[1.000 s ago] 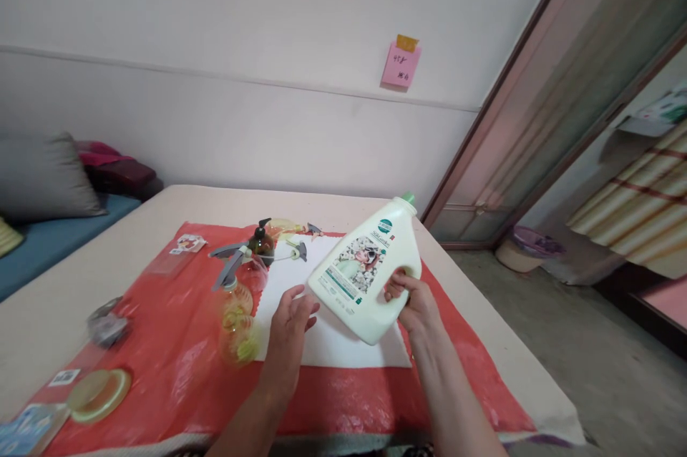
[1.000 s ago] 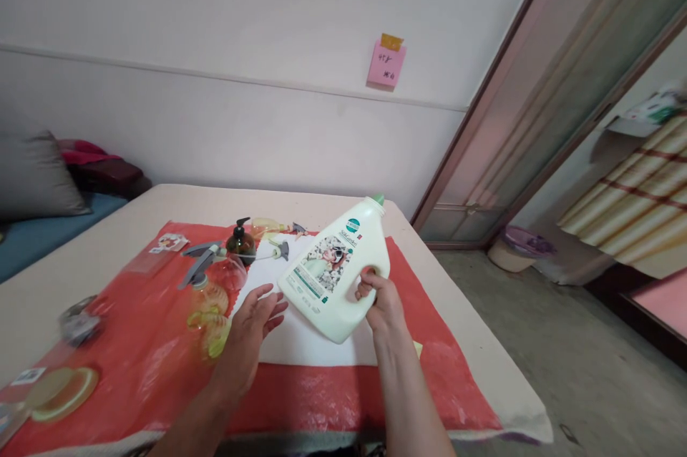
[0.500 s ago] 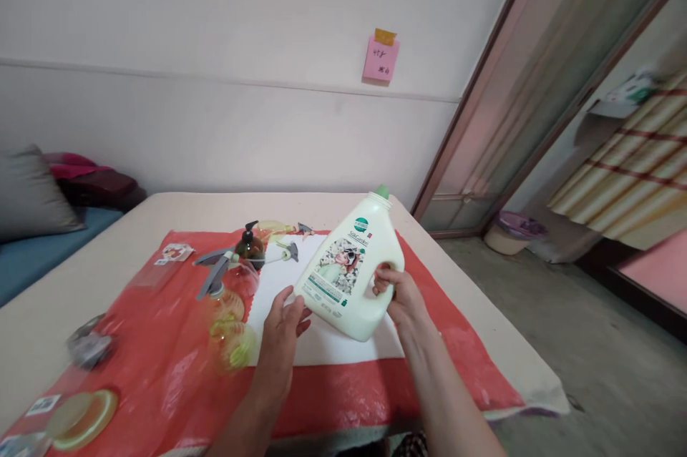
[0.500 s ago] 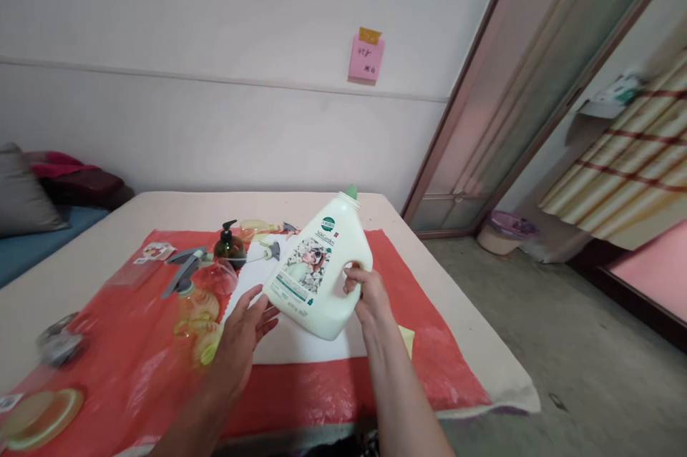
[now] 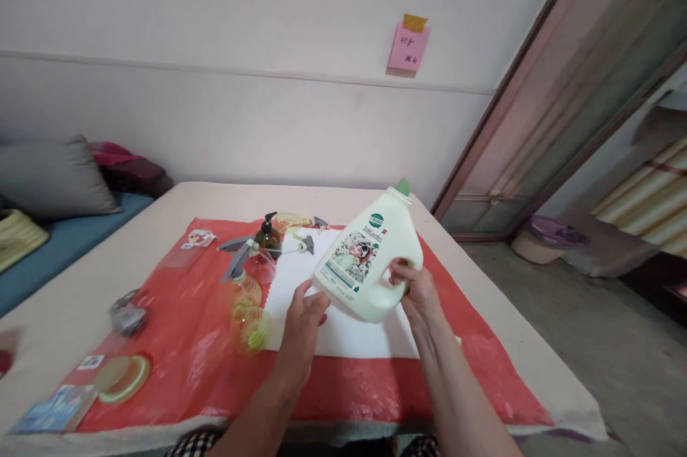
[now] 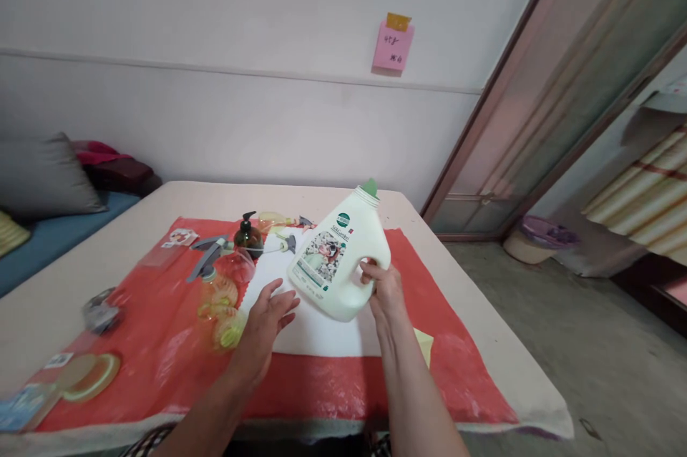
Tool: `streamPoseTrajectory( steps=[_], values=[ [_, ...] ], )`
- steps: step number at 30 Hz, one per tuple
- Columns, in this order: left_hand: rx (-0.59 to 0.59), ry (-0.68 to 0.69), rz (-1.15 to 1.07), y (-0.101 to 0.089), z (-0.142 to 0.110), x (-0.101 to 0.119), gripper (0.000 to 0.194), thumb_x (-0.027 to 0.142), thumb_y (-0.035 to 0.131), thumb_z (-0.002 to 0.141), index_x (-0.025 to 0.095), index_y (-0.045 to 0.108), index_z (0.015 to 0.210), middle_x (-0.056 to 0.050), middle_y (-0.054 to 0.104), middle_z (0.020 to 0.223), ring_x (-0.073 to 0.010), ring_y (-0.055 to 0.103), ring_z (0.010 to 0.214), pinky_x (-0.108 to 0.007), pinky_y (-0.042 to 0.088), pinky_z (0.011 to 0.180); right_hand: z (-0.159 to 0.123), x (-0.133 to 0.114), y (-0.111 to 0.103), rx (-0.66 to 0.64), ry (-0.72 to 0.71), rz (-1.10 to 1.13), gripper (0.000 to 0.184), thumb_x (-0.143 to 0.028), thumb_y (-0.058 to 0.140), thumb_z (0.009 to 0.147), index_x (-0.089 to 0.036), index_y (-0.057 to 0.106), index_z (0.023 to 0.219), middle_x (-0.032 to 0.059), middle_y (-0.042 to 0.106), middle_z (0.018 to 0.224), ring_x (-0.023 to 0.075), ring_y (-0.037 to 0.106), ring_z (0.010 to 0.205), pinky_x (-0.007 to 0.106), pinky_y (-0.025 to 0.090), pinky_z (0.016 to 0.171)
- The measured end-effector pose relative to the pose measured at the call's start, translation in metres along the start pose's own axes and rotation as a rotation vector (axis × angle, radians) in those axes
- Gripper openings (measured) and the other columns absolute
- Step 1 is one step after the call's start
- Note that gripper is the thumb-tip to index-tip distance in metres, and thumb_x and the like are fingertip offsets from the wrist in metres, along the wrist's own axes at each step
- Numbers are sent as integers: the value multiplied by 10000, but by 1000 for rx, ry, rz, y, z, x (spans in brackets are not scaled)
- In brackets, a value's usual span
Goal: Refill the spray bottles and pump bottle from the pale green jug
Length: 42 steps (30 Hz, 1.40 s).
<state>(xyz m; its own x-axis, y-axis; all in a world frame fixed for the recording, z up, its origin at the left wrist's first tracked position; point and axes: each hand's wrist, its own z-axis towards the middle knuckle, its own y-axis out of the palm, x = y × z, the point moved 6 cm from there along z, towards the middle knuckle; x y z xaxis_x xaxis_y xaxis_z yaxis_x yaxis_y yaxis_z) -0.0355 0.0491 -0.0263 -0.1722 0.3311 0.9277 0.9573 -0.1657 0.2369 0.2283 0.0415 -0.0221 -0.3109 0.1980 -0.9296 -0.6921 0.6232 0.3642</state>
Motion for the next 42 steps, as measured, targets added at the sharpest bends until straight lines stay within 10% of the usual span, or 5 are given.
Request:
streamPoseTrajectory(
  steps=[13,25,32,42],
  values=[
    [-183,-88,212,7,-3,-11,773,492,708,696,126,519,1350,-204,618,1274,-289,605,1130,-387,450,959,24,42,21,-128,-75,-337,329,-336,803,553,-189,731,839,8,753,801,224,638,750,324,463,696],
    [-128,111,228,-4,-8,-6,596,569,669,766,125,624,1161,-170,679,1129,-278,644,1002,-399,485,896,-44,-28,4,109,-365,-335,493,-451,783,738,-217,627,1142,110,688,1201,262,650,1127,436,493,1002],
    [36,423,207,-20,-30,35,493,664,488,927,197,646,907,-26,652,791,-186,622,765,-310,498,751,-112,-35,54,-36,-396,-209,342,-469,723,855,-226,678,1092,49,725,949,178,633,810,343,521,789],
    [-110,364,290,-3,-46,14,697,835,416,855,230,418,511,32,370,488,-115,345,488,-281,289,516,-148,-8,74,-198,-242,-146,553,-571,494,1003,-214,510,581,-19,478,561,125,435,551,276,364,559]
  ],
)
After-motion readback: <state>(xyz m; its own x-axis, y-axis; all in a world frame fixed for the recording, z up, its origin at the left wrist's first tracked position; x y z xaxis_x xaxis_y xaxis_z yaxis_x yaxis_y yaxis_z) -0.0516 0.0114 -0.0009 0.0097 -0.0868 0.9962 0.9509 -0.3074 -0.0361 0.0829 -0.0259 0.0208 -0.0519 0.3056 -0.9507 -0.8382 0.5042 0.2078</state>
